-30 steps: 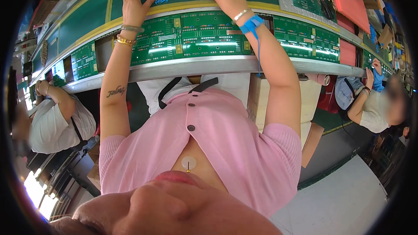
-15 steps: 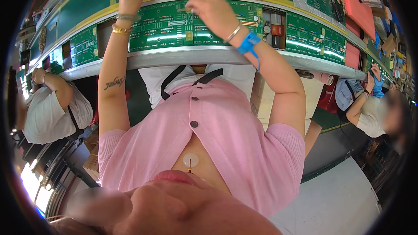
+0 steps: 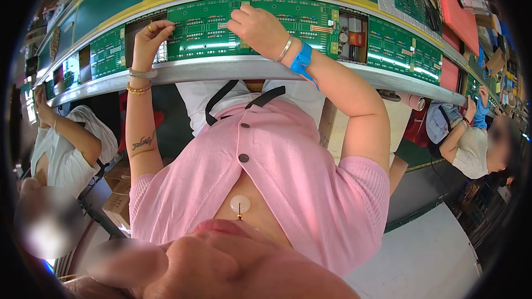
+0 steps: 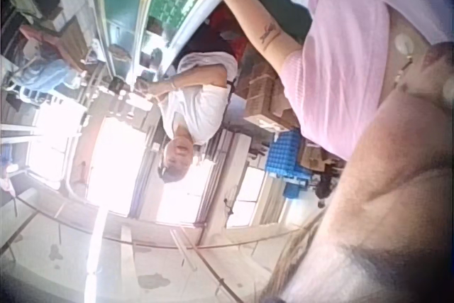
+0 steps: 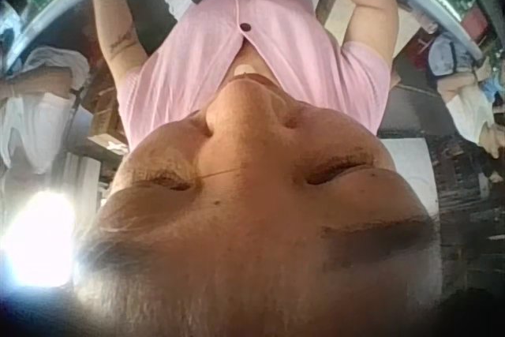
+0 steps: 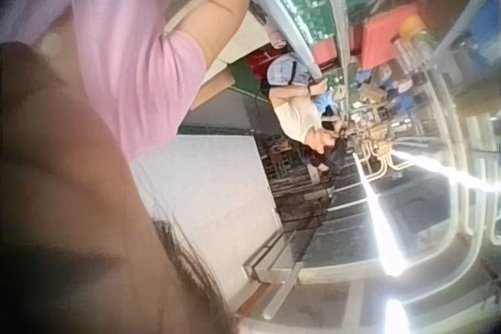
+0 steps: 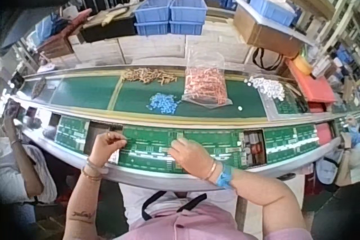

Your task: Manually placing small components onto printed circuit boards (PCBs) on an assembly line.

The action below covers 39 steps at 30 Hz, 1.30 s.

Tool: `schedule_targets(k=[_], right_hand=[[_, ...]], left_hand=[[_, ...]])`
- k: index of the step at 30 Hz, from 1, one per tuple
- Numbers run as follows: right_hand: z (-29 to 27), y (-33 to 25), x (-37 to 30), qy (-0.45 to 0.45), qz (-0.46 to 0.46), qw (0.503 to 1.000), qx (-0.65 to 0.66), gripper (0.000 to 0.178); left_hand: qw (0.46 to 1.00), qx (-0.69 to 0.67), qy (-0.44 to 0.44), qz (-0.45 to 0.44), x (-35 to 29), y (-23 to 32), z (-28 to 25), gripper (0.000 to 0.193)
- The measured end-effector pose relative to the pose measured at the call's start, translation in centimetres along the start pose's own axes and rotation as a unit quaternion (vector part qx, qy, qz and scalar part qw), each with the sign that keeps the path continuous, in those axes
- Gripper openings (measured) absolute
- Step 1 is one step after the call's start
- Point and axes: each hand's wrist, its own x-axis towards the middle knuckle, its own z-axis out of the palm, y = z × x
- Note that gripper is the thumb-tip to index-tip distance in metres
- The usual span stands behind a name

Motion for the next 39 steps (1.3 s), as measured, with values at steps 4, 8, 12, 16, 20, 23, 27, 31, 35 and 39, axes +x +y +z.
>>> schedule_targets(k=[4, 8, 12, 16, 20, 23, 27, 31, 35, 39], right_hand=[[-0.6, -0.4, -1.0, 0.011, -0.025, 1.0, -0.003, 0.031], [-1.6, -0.7, -2.2, 0.039, 0.005, 0.997, -0.063, 0.039], [-2.5, 0.7, -2.0, 0.054, 0.076, 0.995, -0.016, 0.038], [-4.9, 5.3, 1.0, 0.107, 0.232, 0.966, -0.04, 0.01], [-2.6, 9.8, 3.6, 0.146, 0.261, 0.949, -0.098, 0.013], [-0.8, 11.2, 5.3, 0.208, 0.198, 0.942, -0.174, 0.015], [-0.7, 11.7, 6.2, 0.127, 0.3, 0.921, -0.213, 0.017], [0.6, 11.6, 6.6, 0.072, 0.323, 0.917, -0.222, 0.019], [-0.5, 10.8, 4.8, 0.06, 0.272, 0.932, -0.23, 0.018], [-3.1, 8.6, 4.3, 0.127, 0.207, 0.957, -0.158, 0.017]], left_hand=[[1.0, -0.003, 0.014, -0.006, -0.4, -0.4, 0.0, 0.016], [1.0, -0.017, 0.002, -0.006, -0.2, -0.2, 0.1, 0.016], [0.999, -0.03, -0.003, -0.012, -0.2, -0.3, 0.0, 0.016], [1.0, -0.021, -0.019, -0.003, -0.2, 0.0, 0.9, 0.016], [0.999, -0.005, -0.034, 0.003, 0.2, 0.7, 3.1, 0.014], [1.0, 0.014, -0.017, 0.003, -0.2, 2.1, 4.3, 0.013], [0.979, 0.179, -0.012, 0.099, 0.6, 4.8, 7.4, 0.015], [0.935, 0.271, -0.018, 0.227, 1.9, 4.8, 9.9, 0.011], [0.912, 0.315, -0.037, 0.261, 2.7, 4.6, 11.6, 0.008], [0.897, 0.345, -0.021, 0.274, 2.8, 4.3, 11.9, 0.007]])
